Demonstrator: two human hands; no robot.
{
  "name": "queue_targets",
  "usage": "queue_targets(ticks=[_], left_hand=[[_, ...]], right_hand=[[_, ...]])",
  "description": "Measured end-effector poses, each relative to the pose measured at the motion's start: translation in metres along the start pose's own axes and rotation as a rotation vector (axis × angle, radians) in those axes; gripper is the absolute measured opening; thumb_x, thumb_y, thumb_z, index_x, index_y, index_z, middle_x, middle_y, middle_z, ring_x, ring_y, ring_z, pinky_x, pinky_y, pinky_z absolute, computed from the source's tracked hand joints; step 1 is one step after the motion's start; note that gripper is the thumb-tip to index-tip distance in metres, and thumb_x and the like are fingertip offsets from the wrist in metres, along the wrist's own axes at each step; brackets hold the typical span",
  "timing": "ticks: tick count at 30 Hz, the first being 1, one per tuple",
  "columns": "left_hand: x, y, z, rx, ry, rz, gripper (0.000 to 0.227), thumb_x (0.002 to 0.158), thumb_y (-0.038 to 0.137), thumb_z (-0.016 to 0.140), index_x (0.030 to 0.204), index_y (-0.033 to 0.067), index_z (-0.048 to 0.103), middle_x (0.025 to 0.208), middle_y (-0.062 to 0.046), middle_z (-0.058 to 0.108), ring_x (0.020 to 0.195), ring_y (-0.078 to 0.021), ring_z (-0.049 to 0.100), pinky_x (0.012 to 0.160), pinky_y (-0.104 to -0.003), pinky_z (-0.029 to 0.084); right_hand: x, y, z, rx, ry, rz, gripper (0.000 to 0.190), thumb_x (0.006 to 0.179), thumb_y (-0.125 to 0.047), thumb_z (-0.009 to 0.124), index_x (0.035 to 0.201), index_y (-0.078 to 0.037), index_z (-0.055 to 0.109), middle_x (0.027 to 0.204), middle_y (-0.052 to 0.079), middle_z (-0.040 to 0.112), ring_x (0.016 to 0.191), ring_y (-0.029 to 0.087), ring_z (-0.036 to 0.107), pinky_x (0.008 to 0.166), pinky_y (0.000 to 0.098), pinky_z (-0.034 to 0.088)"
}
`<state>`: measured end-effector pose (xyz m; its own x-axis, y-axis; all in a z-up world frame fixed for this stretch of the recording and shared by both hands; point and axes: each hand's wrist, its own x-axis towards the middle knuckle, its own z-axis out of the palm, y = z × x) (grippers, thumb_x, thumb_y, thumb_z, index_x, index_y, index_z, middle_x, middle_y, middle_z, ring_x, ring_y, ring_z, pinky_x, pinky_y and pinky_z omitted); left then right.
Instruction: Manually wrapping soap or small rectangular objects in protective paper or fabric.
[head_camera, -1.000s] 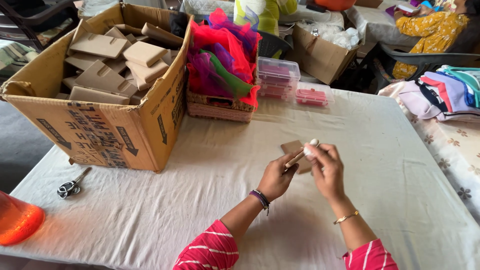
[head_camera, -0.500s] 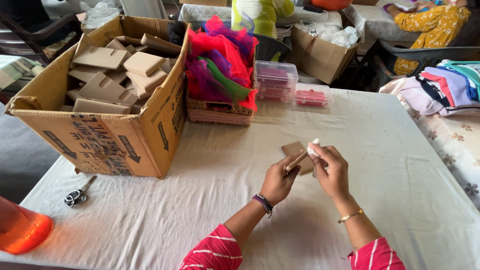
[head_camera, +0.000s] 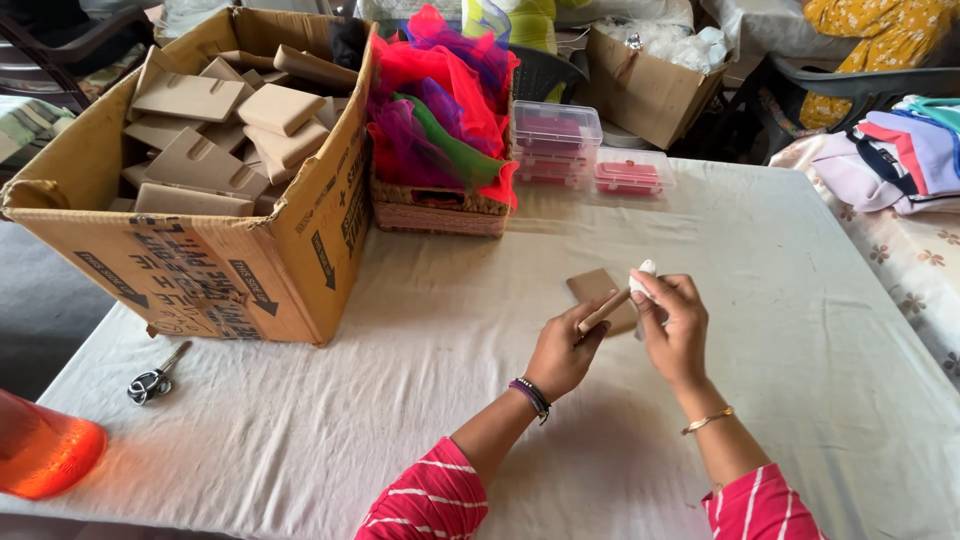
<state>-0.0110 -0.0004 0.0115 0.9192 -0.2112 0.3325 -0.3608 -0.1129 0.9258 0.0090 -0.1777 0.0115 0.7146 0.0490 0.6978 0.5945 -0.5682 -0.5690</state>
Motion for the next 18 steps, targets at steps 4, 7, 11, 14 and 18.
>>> queue_targets(ticks=[4,7,11,14,18], left_hand=[[0.002,-0.031,0.007,-0.11,0.016,0.073,0.038,0.097,0.004,0.062,0.135,0.0055,0.06,0.106,-0.016,0.073,0.094,-0.0203,0.073,0.082,-0.033,0.056],[0.002,-0.034,0.008,-0.154,-0.014,0.025,0.028,0.1,0.003,0.059,0.128,0.0007,0.064,0.097,-0.016,0.075,0.088,-0.0177,0.069,0.08,-0.032,0.057],[0.002,-0.03,0.012,-0.223,-0.017,0.101,0.036,0.102,0.006,0.061,0.138,0.003,0.06,0.108,-0.011,0.074,0.098,-0.0131,0.068,0.088,-0.03,0.055],[0.004,-0.044,0.016,-0.319,-0.063,0.053,0.046,0.1,0.005,0.059,0.145,0.0043,0.057,0.108,-0.01,0.069,0.097,-0.0134,0.063,0.085,-0.031,0.054],[0.005,-0.05,0.01,-0.438,-0.093,0.091,0.04,0.105,0.007,0.059,0.145,0.0008,0.059,0.112,-0.007,0.067,0.098,-0.0121,0.059,0.088,-0.03,0.052]], right_hand=[[-0.012,-0.024,0.015,-0.004,-0.009,-0.123,0.028,0.097,-0.005,0.069,0.125,-0.009,0.072,0.105,0.006,0.061,0.084,0.013,0.065,0.067,0.027,0.055],[-0.009,-0.024,0.013,0.003,-0.067,-0.173,0.029,0.095,-0.007,0.071,0.123,-0.01,0.072,0.104,0.005,0.062,0.083,0.012,0.064,0.064,0.0263,0.055],[-0.001,-0.004,0.005,0.088,0.057,-0.12,0.027,0.104,-0.011,0.063,0.13,-0.006,0.067,0.119,0.007,0.058,0.097,0.012,0.063,0.074,0.0276,0.058],[0.002,0.001,0.004,0.27,0.092,0.079,0.029,0.109,-0.017,0.058,0.134,-0.004,0.064,0.121,0.008,0.061,0.094,0.011,0.06,0.074,0.0283,0.054],[-0.002,0.025,0.008,0.678,-0.001,0.543,0.033,0.11,-0.025,0.054,0.133,-0.006,0.066,0.101,0.007,0.065,0.07,0.008,0.054,0.056,0.0261,0.046]])
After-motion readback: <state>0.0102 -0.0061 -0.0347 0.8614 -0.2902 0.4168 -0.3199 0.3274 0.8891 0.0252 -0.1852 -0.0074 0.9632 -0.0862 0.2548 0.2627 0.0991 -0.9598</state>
